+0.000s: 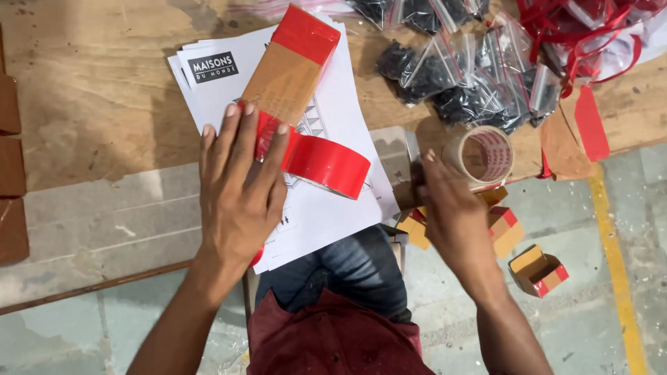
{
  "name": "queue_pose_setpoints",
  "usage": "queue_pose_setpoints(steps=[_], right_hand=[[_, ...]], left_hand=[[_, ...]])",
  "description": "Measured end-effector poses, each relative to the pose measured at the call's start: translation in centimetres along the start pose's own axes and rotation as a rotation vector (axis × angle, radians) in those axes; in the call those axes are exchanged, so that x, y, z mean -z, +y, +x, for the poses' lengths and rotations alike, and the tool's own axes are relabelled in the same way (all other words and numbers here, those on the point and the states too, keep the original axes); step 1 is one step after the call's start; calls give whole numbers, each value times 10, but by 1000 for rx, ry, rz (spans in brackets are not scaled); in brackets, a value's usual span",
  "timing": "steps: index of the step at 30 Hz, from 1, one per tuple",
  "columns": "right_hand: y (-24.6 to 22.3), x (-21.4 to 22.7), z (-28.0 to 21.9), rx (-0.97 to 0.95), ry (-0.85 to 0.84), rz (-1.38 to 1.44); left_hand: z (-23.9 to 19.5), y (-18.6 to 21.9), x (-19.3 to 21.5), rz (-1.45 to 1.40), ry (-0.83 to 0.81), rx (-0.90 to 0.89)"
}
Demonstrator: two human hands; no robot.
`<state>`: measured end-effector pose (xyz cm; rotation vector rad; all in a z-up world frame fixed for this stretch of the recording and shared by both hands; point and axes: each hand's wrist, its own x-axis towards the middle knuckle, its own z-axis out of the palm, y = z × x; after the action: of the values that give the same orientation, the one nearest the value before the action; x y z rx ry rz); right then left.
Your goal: The person places instruction sheets into a small cardboard box, tears strips of red tape, and wraps the tape around the box to secure it, repeating the process on additional small boxes at the workbench.
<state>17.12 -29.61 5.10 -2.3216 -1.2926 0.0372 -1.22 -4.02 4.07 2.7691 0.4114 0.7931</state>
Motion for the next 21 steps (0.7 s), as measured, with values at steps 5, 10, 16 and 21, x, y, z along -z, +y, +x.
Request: queue_pose_setpoints(steps=[5,10,16,21], right_hand=[[-2,-10,7,164,-153,-169],[0,-13,-5,208,-170,-209],[17,-12,-23,263,-34,-160],[59,-10,-42,350,233,-172]], left_hand=[[-24,38,9,-31,164,186],[-33,69,7,-289,299,399],[-32,75,-10,-595,318,550],[-32,78,-18,-887,260,669]])
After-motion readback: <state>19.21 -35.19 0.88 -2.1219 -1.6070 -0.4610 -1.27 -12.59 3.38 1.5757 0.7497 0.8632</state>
